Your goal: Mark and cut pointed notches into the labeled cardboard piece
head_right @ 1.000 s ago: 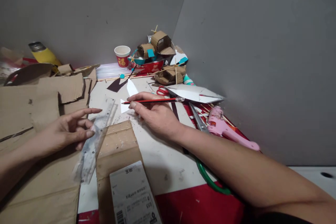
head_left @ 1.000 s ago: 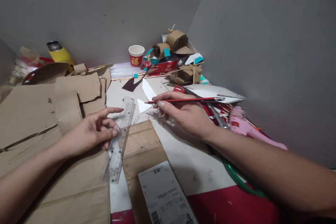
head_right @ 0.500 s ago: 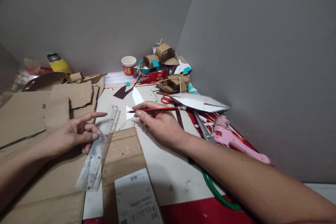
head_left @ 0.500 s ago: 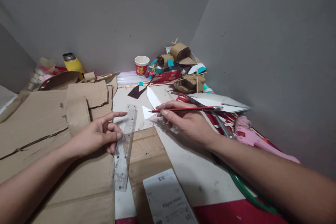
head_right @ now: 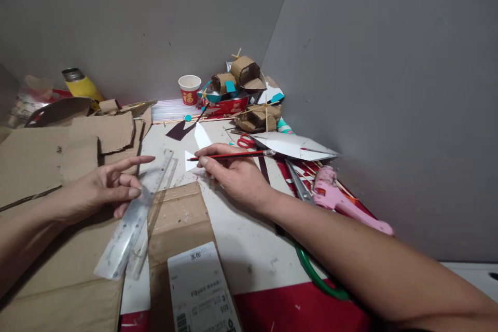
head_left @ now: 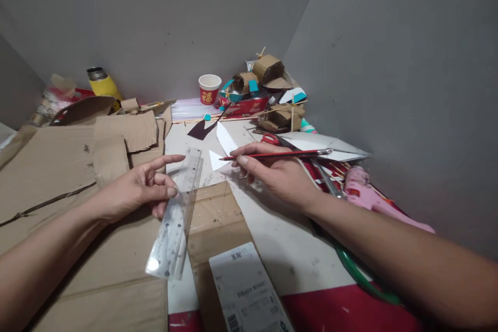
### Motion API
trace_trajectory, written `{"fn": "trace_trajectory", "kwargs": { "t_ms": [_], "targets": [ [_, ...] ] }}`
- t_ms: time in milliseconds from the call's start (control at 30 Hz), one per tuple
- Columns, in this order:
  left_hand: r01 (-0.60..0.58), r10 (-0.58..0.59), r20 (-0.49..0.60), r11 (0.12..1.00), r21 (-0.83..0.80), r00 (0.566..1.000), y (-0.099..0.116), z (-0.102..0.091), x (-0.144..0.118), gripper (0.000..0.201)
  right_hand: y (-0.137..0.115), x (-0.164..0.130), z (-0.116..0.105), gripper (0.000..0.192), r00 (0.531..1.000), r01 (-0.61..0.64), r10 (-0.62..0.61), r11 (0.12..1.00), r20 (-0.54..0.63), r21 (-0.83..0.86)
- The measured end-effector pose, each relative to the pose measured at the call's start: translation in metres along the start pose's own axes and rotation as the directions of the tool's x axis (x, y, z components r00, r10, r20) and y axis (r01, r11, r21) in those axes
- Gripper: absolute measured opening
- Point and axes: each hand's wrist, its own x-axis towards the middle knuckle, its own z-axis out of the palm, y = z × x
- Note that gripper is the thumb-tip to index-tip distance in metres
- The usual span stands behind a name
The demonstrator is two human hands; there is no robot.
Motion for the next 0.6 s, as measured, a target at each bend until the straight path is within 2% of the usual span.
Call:
{"fn": "trace_trajectory", "kwargs": {
  "t_ms": [333, 600],
  "targets": [
    [0.08, -0.082, 0.019, 0.993, 0.082, 0.996, -0.009, 0.021, -0.007, 0.076, 0.003, 0.001, 0.0, 0.018, 1.0, -0.011, 0.012, 1.0, 0.023, -0.011],
    [0.089, -0.091, 0.01, 0.988, 0.127, 0.996, -0.014, 0.025, -0.008, 0.077, 0.004, 0.001, 0.0, 0.018, 1.0, 0.01, -0.009, 1.0, 0.024, -0.02]
  ]
}}
